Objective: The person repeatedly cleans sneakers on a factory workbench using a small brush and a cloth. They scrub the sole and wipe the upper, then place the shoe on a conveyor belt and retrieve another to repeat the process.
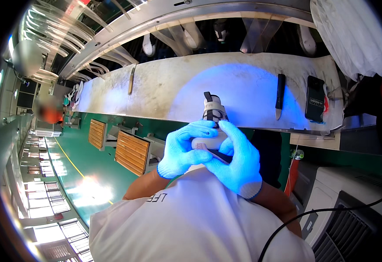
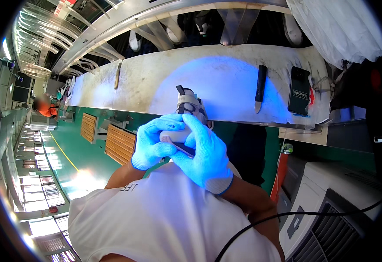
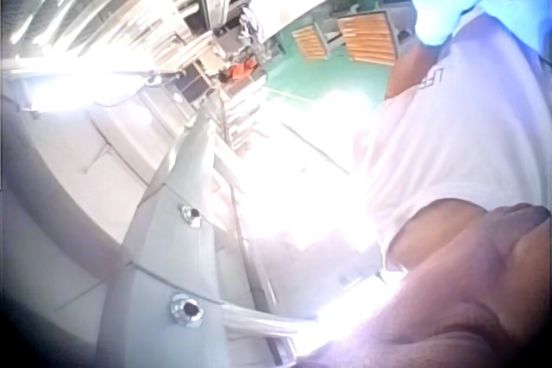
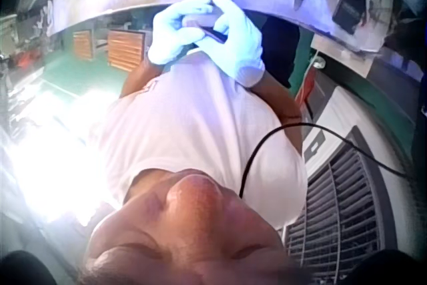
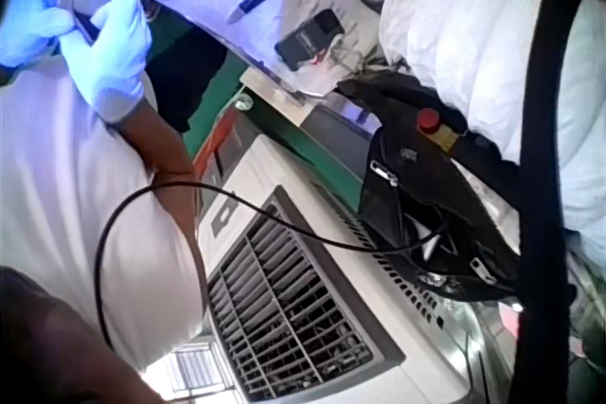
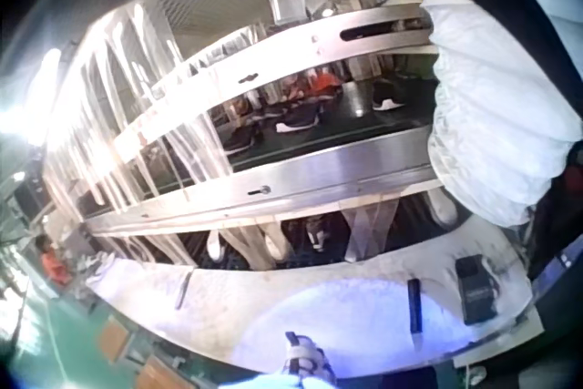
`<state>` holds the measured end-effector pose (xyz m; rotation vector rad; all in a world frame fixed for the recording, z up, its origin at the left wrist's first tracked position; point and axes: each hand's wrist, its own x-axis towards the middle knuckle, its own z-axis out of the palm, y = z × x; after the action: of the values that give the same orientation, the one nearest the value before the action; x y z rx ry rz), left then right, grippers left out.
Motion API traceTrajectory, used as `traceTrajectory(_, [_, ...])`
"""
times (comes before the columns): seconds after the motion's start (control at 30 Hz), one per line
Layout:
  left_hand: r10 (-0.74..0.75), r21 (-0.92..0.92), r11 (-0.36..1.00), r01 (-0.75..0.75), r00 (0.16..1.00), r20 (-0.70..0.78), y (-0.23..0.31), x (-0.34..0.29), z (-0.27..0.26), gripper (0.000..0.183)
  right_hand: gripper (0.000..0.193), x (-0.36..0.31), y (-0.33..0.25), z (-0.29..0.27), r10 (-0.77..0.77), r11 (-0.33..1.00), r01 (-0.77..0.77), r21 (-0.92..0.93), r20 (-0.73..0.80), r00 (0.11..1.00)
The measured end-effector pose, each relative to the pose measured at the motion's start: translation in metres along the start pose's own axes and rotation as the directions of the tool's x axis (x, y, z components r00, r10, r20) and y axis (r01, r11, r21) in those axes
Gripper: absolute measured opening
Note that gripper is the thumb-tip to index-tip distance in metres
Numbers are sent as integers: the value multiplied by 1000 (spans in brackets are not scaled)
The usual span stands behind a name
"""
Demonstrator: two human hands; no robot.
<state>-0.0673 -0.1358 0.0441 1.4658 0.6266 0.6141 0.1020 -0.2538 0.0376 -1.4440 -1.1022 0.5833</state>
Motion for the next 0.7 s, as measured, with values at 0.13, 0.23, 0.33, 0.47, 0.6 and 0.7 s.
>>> traceTrajectory(0.13, [-22, 44, 999, 21, 1000, 9, -1, 3, -4, 59, 70, 11, 1, -10, -41, 999, 41, 3, 14, 999])
traceTrajectory(0.23, [-19, 54, 998, 18, 1000, 13, 2, 7, -7, 56, 66, 15, 16, -3, -133, 990, 134, 45, -27, 991])
traceTrajectory(0.33, [-72, 26, 997, 72, 997, -4, 3, 10, -12, 54, 66, 19, 19, 0, -127, 991, 127, 44, -11, 992])
traceTrajectory(0.47, [-42, -13, 999, 42, 999, 7, -3, 12, -21, 54, 67, 21, 30, 9, -132, 990, 132, 38, -2, 991])
traceTrajectory(0.6, [-86, -75, 993, 87, 996, 15, -4, 7, -30, 50, 69, 20, 37, 19, -156, 987, 158, 39, -32, 987])
traceTrajectory(0.7, [-195, -48, 980, 194, 981, -7, 30, 11, -17, 46, 72, 21, 50, 30, -179, 982, 182, 42, -58, 982])
